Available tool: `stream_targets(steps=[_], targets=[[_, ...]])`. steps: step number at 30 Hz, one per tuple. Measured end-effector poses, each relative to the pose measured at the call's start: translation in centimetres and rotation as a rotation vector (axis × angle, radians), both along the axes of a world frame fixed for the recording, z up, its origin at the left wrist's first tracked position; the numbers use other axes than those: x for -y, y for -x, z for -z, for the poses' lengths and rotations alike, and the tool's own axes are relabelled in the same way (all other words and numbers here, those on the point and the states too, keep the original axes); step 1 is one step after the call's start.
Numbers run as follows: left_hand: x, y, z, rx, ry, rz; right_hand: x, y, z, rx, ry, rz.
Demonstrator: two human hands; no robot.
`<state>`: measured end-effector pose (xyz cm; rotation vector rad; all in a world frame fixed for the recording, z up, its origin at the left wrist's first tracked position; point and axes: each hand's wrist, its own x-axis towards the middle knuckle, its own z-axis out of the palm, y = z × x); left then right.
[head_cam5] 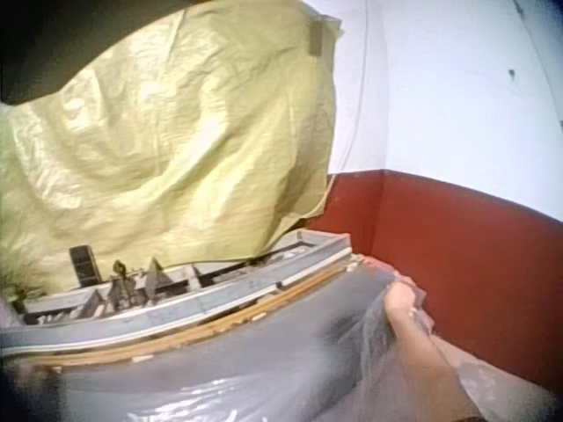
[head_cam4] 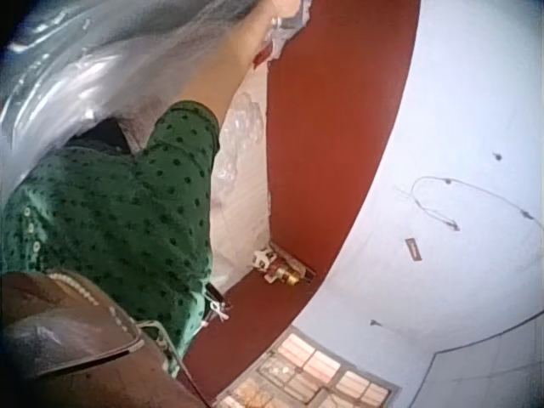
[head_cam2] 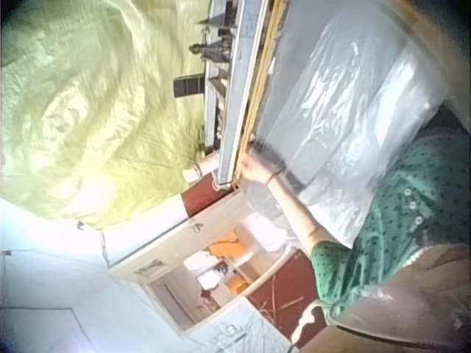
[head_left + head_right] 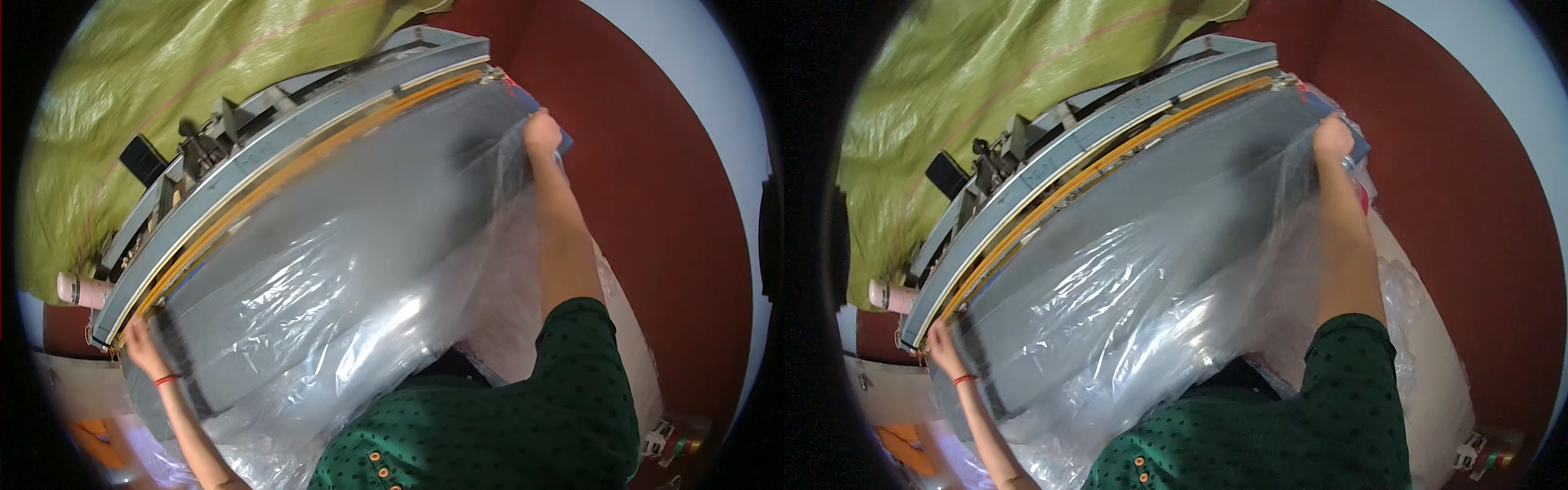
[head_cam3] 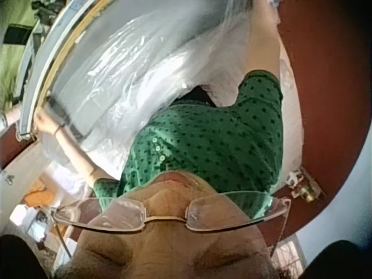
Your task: The recorder uses a manual heat sealer to seal large plastic bags.
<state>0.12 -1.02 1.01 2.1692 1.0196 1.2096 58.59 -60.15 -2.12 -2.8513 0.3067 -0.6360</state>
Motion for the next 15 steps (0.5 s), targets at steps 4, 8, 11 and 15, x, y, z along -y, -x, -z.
stream_targets(steps=[4,8,11,15], targets=[[26.7,-18.5,-5.4,-0.139,0.678,0.751,3.0,0.4,0.4,0.144,0.048,-0.016],[40.9,-25.2,-1.0,-0.316,0.545,1.351,1.1,0.3,-0.1,0.094,-0.023,-0.038],[46.1,-27.2,4.2,-0.284,0.304,1.170,1.4,0.0,-0.1,0.114,-0.039,-0.025],[42.9,-24.9,3.2,-0.560,1.074,1.571,1.6,-0.2,0.5,0.124,-0.023,-0.053]])
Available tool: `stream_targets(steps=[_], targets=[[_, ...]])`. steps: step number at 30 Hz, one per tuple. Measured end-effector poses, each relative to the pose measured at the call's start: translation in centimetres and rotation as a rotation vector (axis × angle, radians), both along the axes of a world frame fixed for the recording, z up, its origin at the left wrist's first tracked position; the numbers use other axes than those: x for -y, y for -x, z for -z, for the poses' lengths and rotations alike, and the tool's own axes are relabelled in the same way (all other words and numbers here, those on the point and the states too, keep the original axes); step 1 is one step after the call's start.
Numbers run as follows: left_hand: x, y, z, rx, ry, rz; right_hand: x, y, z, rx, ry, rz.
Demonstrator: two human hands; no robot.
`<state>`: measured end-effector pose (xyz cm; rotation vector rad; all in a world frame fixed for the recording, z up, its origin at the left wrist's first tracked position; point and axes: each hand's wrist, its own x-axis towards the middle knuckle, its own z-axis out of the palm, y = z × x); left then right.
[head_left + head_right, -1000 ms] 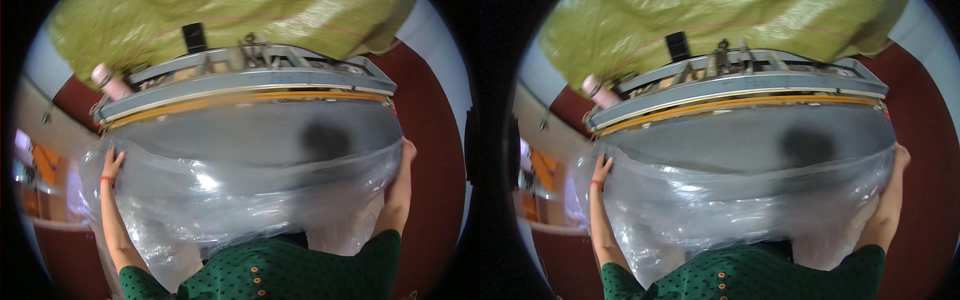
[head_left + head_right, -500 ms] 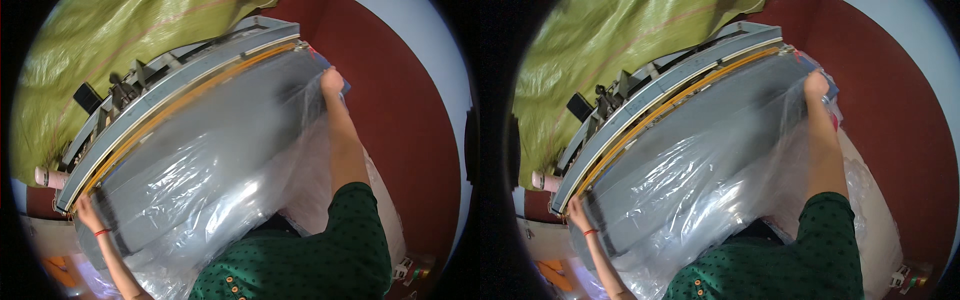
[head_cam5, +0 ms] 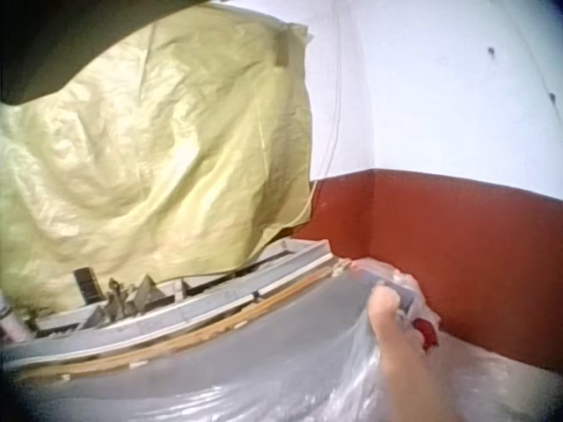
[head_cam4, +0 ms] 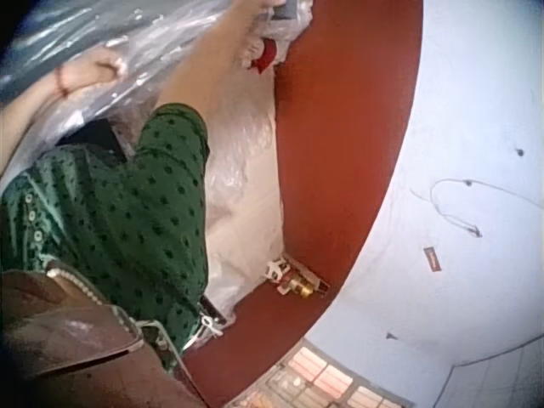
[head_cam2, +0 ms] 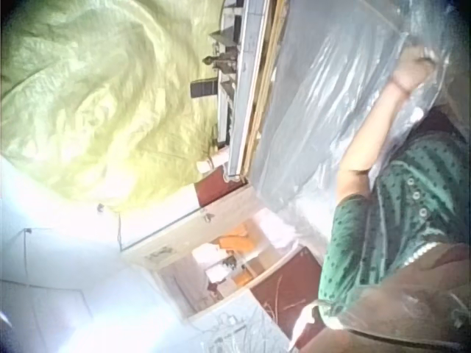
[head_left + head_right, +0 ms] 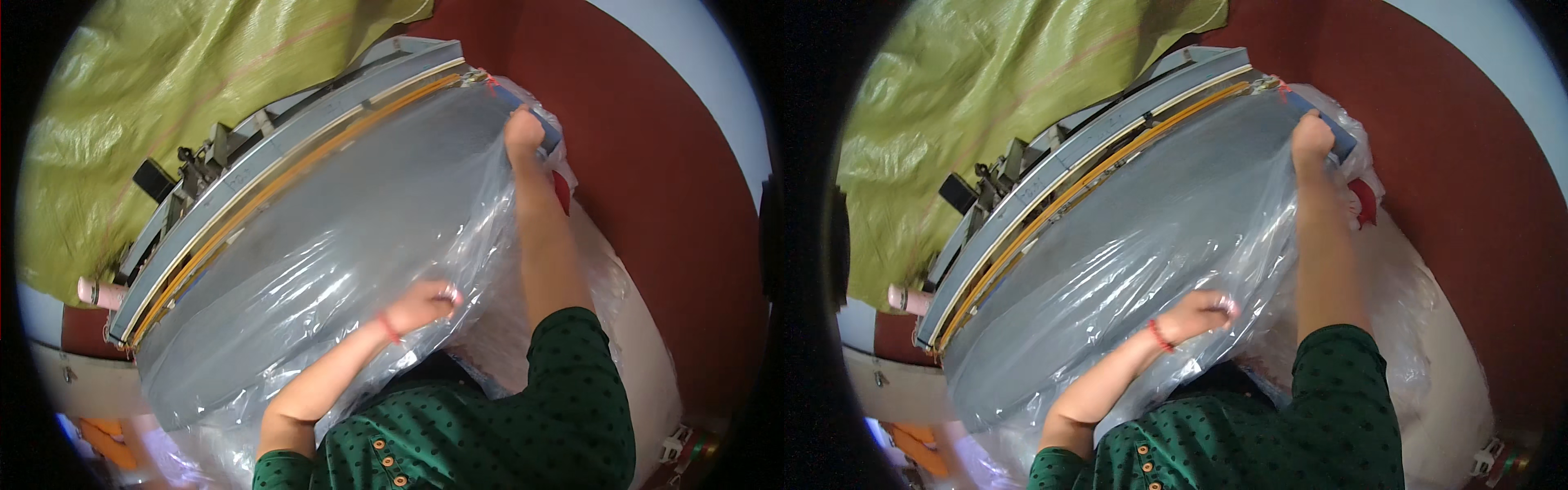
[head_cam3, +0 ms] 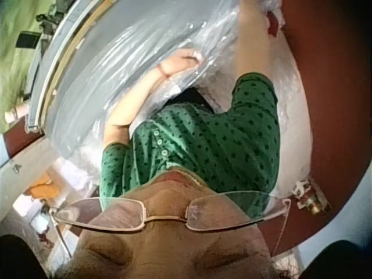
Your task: The recorder uses a manual heat sealer to seal large plastic bags.
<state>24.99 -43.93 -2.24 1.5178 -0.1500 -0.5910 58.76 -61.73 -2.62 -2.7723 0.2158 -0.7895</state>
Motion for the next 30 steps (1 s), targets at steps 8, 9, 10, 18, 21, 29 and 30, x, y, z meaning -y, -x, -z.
stream_targets(steps=[8,9,10,18,21,29,30], targets=[[-22.8,27.1,-5.9,-0.349,-0.561,-0.189,0.7,0.4,-0.5,-0.060,0.147,-0.005],[-27.0,33.9,-5.2,-0.289,-0.977,-0.090,-0.3,0.4,-0.2,-0.074,0.164,-0.040],[-29.2,36.8,-7.5,-0.612,-1.186,-0.314,-0.2,0.9,-0.9,-0.135,0.175,-0.035],[-33.4,43.1,-20.2,0.632,-2.681,-1.209,2.2,-2.1,0.9,-0.165,0.115,-0.057],[-30.1,39.0,-11.9,0.726,-2.062,-0.556,1.1,-1.2,0.5,-0.176,0.130,-0.049],[-33.7,37.4,-3.8,0.044,-1.564,-1.057,1.6,-1.8,0.9,-0.191,0.154,-0.016],[-33.6,35.9,-4.3,0.126,-1.539,-1.037,1.5,-1.6,0.6,-0.201,0.158,-0.005]])
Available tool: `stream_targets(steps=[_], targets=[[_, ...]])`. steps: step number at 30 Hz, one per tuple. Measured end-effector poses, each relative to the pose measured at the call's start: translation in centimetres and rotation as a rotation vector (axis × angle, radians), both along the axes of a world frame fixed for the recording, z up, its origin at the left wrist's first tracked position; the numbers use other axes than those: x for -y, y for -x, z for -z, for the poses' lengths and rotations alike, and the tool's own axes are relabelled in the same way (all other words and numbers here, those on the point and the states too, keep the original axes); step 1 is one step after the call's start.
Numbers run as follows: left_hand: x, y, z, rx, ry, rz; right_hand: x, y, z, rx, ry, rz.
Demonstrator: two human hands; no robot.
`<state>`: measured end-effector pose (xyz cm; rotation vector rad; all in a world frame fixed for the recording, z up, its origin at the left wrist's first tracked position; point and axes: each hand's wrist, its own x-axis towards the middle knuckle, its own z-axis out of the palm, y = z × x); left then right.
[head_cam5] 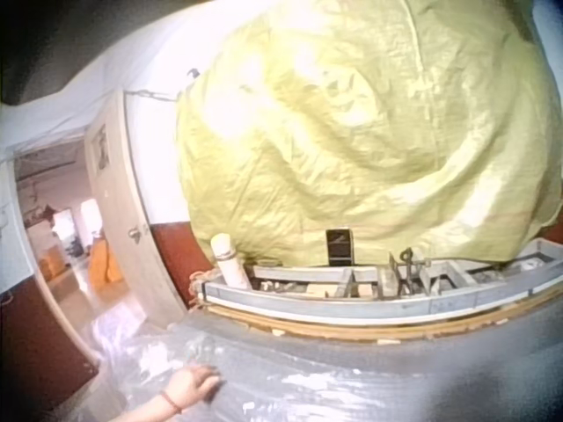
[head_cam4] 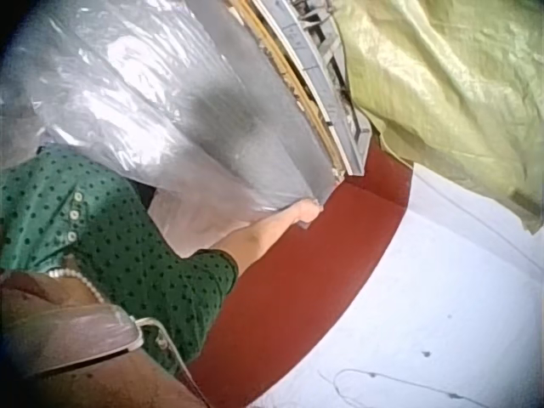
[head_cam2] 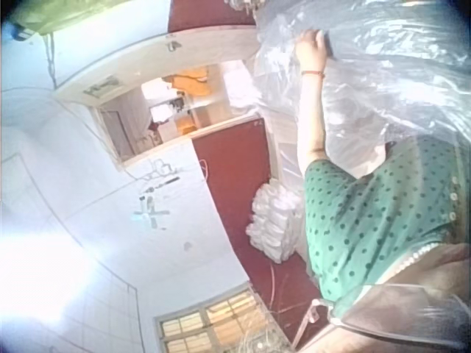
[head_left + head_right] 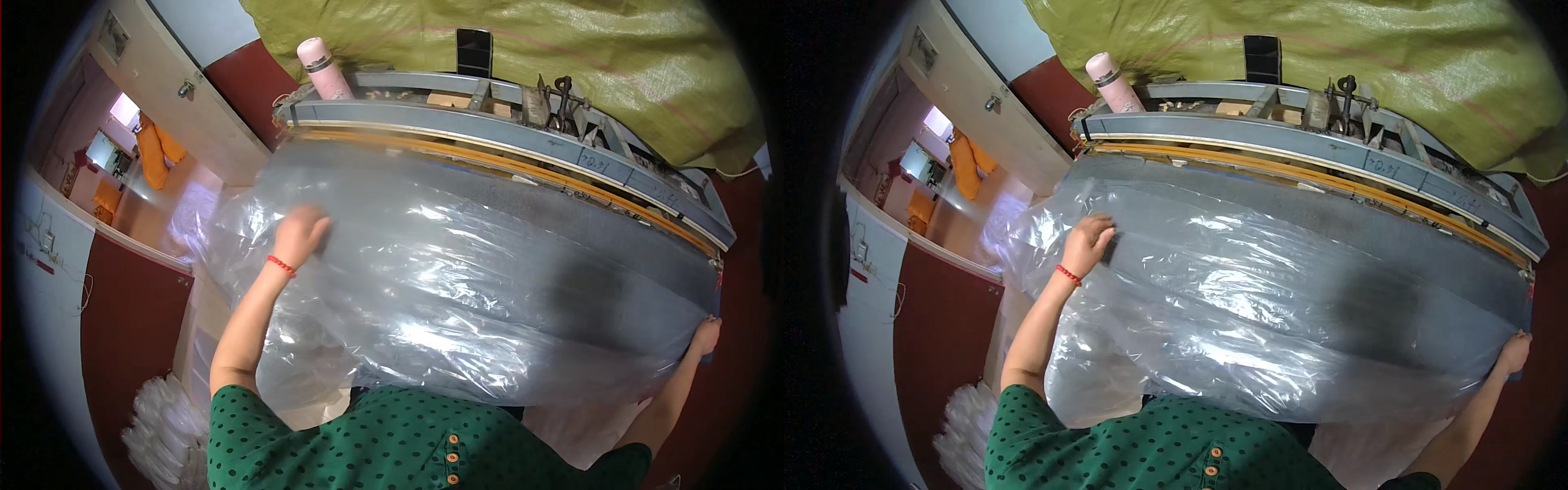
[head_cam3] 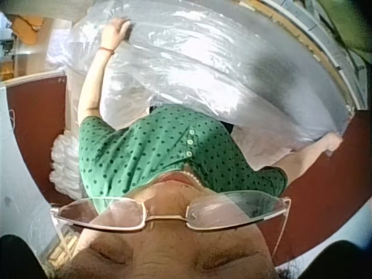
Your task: The recorder uses a manual heat sealer to seal large plastic bags.
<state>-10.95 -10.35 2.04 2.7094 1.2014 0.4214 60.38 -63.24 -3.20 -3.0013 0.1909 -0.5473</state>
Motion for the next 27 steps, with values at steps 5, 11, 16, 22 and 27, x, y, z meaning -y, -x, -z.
stream_targets(steps=[5,11,16,22,27], targets=[[0.5,-6.9,1.9,0.043,0.083,0.391,0.1,-0.1,-0.3,0.001,-0.045,0.000],[-1.8,-10.3,2.9,-0.026,-0.084,0.289,5.8,-3.6,2.4,0.176,-0.763,-0.201],[-2.2,-13.1,0.0,-0.022,-0.224,0.069,9.6,-2.1,0.9,0.160,-1.309,-0.420],[-3.1,-14.2,0.1,0.162,-0.195,-0.016,11.0,0.5,-1.9,0.213,-1.354,-0.390],[-6.4,-14.5,2.6,0.644,-0.095,-0.067,11.2,-5.6,-3.8,0.191,-1.503,-0.448]])
